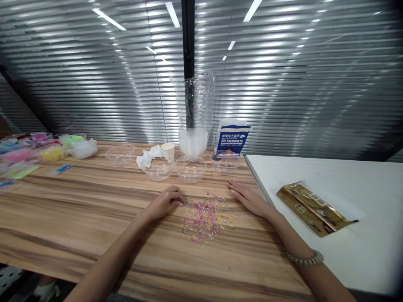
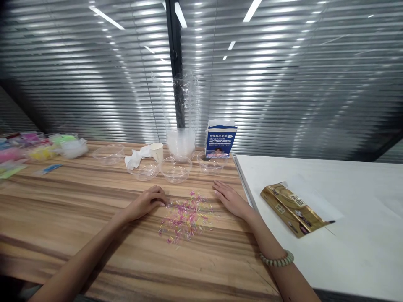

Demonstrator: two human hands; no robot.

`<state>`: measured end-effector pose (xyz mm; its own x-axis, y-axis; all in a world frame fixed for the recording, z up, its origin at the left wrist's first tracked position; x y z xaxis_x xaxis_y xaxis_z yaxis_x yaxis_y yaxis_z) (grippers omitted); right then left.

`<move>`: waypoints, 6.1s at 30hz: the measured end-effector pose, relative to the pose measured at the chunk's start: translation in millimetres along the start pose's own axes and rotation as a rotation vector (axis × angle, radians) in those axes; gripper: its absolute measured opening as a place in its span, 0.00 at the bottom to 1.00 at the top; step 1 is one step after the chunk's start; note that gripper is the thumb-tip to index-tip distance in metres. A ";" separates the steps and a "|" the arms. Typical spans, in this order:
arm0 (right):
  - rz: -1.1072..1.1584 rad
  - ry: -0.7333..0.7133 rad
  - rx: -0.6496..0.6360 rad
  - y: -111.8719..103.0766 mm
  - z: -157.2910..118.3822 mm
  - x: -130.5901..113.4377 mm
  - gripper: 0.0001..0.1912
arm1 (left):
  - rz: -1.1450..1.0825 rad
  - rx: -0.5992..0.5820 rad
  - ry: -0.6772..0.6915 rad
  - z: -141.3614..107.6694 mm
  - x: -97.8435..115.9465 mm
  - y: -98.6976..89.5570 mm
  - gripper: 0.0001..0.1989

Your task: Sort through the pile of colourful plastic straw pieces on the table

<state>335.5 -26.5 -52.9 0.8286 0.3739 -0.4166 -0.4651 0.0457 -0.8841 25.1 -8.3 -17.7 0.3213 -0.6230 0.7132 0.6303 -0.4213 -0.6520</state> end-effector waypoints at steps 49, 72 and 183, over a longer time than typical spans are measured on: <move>-0.014 -0.002 0.000 4.2 0.3 5.3 0.35 | 0.015 0.036 -0.094 -0.7 -8.6 -8.5 0.03; -0.024 -0.020 0.001 3.8 0.8 5.2 0.33 | -0.054 -0.002 -0.035 2.8 6.6 1.2 0.08; -0.057 -0.011 -0.007 4.1 0.1 5.1 0.33 | 0.100 -0.100 -0.298 -15.3 -15.7 -47.8 0.12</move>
<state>337.8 -24.3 -58.7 0.8504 0.3807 -0.3631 -0.4150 0.0613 -0.9078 -20.9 11.6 -1.6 0.5797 -0.4505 0.6789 0.5179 -0.4395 -0.7339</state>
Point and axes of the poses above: each hand's wrist, its own z-axis towards the middle knuckle, its own y-axis out of the palm, x = y × z, the point moved 4 cm from there along z, towards the middle knuckle, and after that the axes turned 10 degrees about -z, right-handed, at the moved point
